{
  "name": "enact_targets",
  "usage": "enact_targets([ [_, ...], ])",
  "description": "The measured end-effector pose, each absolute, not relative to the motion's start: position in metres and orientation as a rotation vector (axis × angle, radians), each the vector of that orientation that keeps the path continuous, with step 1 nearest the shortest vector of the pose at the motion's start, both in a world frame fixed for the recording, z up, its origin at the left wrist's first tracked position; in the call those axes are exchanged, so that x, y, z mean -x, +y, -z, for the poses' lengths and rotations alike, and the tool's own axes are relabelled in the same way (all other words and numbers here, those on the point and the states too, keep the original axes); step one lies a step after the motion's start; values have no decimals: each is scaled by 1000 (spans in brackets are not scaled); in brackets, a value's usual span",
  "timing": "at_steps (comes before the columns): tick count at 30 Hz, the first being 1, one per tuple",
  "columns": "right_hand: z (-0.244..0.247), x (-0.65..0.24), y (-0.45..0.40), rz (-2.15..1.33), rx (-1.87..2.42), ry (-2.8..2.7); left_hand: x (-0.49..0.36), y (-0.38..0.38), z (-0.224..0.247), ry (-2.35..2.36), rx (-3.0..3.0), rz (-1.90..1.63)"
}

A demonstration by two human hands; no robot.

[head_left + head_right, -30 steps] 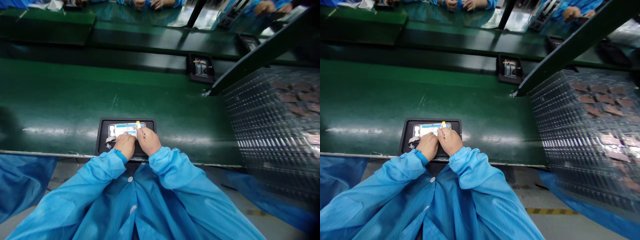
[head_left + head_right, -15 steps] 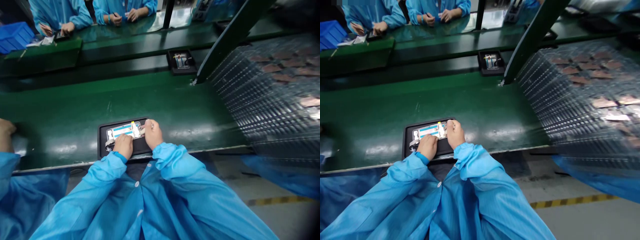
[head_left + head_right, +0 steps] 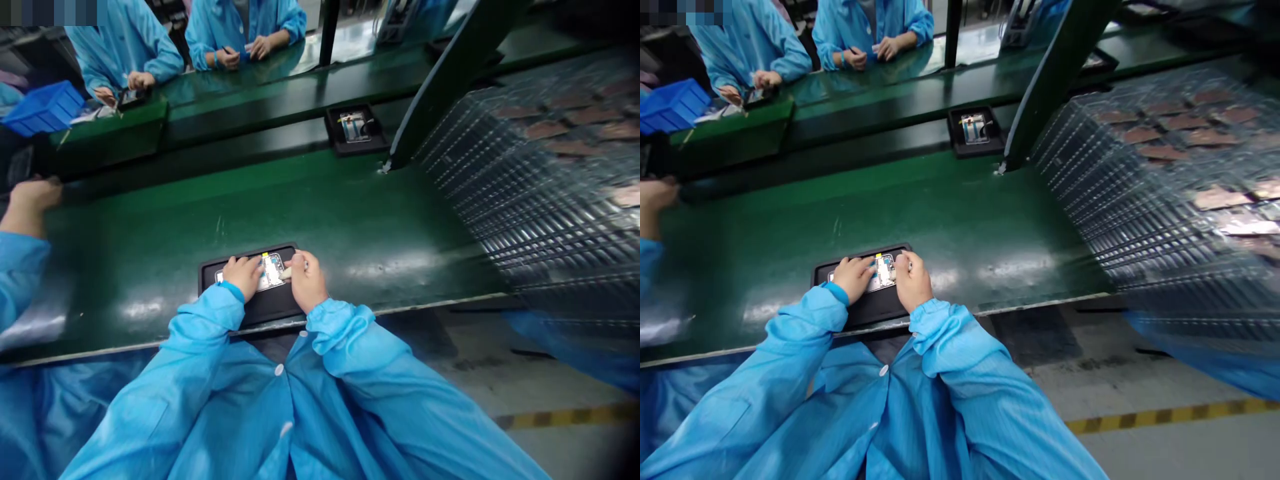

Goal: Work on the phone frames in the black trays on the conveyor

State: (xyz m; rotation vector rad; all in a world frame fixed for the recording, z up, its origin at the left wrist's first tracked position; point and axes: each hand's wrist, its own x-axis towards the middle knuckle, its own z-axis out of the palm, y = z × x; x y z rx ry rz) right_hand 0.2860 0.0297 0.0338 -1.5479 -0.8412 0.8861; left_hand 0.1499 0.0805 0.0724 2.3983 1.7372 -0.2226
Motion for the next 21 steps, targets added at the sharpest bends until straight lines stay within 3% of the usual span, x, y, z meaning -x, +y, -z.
enact_targets([
  [9,-34,-287,26,-871,1530,-984,-137,90,-68,1573,-2297,359],
  [16,-29,-286,36,-1008,1509,-913,-139,77,-60,1741,-2197,108],
  [21,-32,-272,52,-1037,1500,-858,-136,69,-54,1735,-2304,124],
])
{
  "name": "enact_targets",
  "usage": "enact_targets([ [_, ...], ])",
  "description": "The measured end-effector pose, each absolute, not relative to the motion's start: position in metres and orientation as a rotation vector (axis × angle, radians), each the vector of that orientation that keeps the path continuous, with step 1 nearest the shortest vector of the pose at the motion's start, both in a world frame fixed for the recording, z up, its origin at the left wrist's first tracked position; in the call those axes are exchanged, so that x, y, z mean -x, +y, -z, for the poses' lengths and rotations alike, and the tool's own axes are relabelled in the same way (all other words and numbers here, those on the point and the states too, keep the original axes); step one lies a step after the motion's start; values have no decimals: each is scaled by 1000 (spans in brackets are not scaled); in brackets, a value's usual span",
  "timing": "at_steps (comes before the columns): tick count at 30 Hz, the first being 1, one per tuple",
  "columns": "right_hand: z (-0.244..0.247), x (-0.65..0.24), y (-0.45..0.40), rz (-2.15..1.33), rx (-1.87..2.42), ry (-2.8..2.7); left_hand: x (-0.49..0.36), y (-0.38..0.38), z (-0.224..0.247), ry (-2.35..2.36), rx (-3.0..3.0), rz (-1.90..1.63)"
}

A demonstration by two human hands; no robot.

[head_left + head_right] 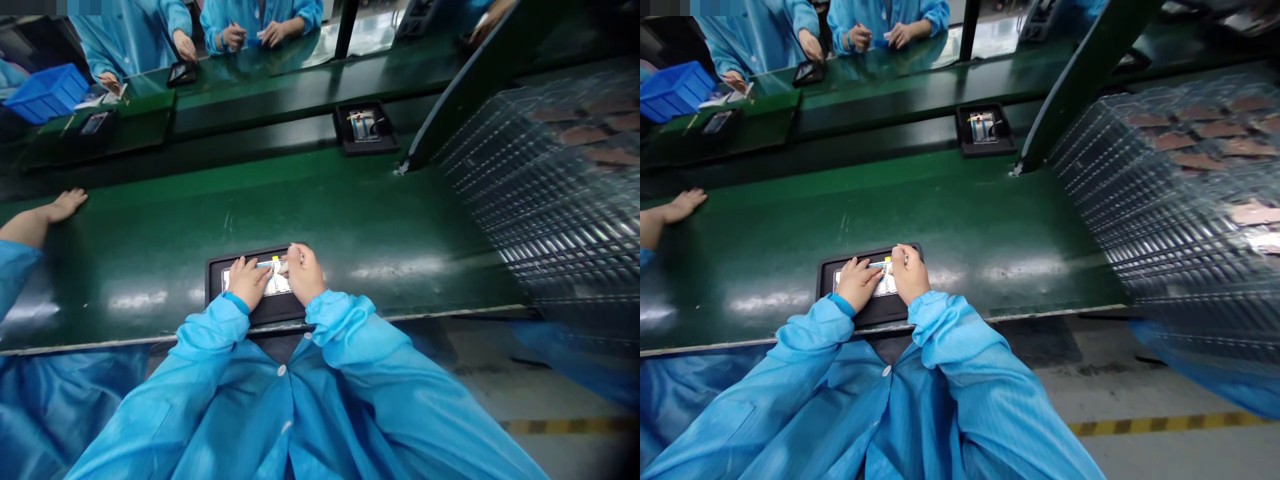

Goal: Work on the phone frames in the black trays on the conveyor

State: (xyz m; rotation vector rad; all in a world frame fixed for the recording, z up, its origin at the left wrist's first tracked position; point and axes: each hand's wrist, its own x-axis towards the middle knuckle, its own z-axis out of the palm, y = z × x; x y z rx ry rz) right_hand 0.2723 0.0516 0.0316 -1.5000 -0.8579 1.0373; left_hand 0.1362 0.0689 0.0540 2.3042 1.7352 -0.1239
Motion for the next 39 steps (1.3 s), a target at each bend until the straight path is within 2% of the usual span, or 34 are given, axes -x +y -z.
enact_targets([
  [11,-19,-266,54,-862,1475,-980,-138,59,-44,1685,-2595,44],
  [23,-27,-269,50,-850,1517,-1071,-140,60,-47,1662,-2533,66],
  [33,-54,-265,66,-806,1401,-1775,-143,59,-54,1654,-2391,143],
  [39,-52,-259,67,-777,1432,-1730,-140,63,-52,1657,-2333,79],
])
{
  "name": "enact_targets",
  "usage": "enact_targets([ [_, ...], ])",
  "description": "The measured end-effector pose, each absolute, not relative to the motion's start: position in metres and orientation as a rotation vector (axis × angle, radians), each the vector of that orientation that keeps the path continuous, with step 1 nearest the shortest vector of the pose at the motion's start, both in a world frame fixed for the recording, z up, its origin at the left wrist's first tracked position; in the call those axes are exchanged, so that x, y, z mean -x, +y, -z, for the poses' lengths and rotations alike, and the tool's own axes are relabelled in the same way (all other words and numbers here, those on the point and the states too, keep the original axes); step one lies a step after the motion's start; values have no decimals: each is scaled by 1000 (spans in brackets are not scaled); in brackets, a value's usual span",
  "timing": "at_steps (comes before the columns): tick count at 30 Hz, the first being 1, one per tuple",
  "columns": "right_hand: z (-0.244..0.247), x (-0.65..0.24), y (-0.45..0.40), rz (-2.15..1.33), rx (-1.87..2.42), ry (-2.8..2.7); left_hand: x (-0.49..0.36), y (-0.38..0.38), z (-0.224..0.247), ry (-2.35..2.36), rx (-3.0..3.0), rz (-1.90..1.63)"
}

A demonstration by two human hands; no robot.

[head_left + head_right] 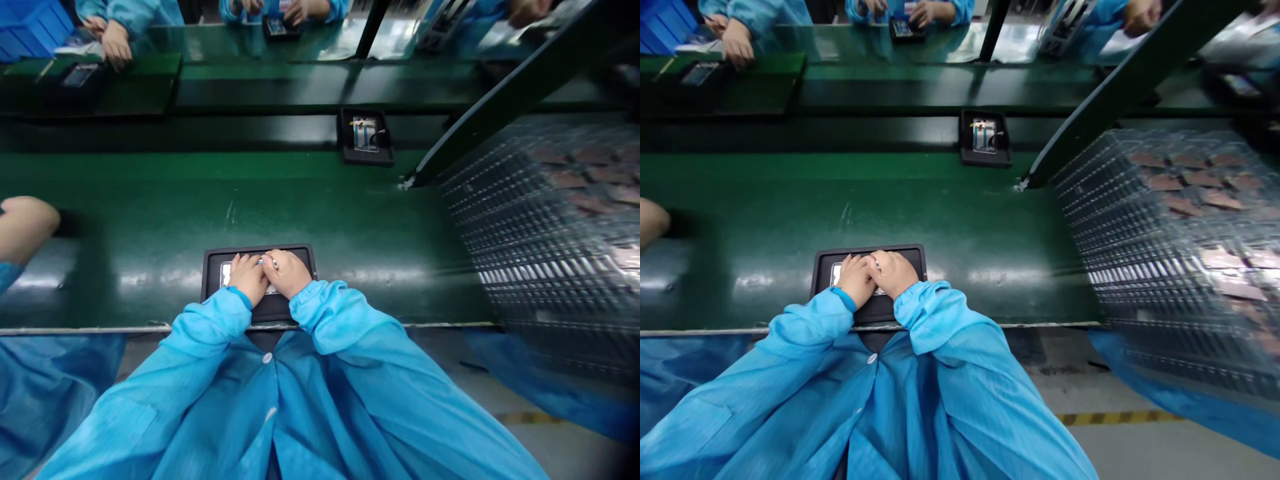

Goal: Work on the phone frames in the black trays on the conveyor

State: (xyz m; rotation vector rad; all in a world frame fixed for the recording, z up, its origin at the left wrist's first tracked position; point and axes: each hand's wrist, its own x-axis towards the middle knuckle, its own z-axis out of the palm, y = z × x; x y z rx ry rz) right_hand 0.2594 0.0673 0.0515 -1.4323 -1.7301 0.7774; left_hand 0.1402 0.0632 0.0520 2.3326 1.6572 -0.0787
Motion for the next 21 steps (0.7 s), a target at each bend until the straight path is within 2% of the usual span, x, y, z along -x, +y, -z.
enact_targets([
  [7,-41,-266,58,-981,1633,-697,-138,68,-50,1678,-2318,-1],
  [21,-41,-265,55,-1029,1553,-691,-138,60,-45,1700,-2421,-2],
])
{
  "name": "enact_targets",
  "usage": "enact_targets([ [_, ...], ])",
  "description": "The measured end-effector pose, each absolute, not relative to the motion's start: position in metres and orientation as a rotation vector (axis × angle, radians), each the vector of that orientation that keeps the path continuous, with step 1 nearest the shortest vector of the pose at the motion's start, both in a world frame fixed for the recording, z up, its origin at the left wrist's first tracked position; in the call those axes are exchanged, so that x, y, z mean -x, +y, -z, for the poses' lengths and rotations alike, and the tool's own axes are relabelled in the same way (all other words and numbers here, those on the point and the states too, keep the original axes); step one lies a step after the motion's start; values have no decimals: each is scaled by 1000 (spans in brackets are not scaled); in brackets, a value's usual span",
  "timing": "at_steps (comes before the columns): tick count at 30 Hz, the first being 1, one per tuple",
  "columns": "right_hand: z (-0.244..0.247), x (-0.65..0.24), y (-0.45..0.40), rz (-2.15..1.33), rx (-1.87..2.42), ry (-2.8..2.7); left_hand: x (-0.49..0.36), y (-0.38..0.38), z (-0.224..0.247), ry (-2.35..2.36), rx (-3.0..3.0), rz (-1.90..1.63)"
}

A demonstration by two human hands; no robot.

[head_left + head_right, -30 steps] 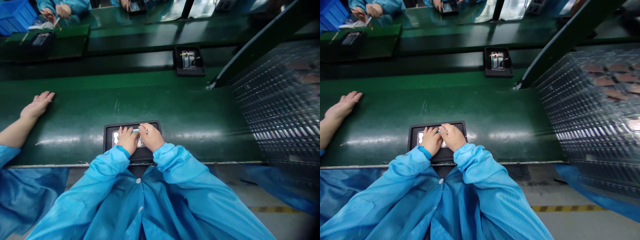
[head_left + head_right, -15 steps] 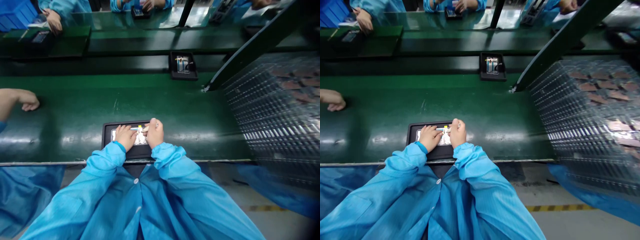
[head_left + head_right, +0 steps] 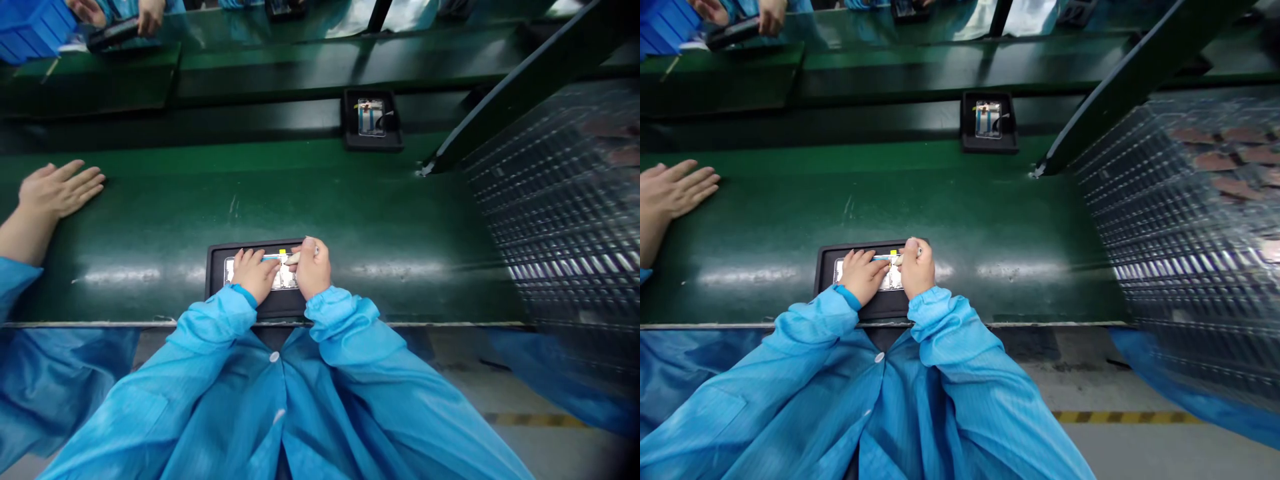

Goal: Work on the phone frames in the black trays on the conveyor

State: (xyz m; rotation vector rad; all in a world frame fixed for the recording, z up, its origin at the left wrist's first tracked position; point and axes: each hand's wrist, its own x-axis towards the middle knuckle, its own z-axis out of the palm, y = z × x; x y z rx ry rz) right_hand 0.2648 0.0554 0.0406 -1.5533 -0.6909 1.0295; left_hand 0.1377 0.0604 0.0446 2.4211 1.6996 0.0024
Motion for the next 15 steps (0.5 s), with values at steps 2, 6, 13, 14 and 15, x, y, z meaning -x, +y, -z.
enact_targets([
  [2,-40,-264,55,-1033,1548,-692,-139,60,-45,1708,-2430,3],
  [6,-40,-264,52,-1006,1533,-729,-140,59,-47,1698,-2457,6],
  [13,-30,-264,48,-907,1545,-854,-141,58,-48,1669,-2466,12],
  [14,-28,-264,48,-885,1542,-873,-141,58,-48,1665,-2467,18],
  [15,-27,-264,48,-870,1538,-890,-141,58,-48,1663,-2469,27],
])
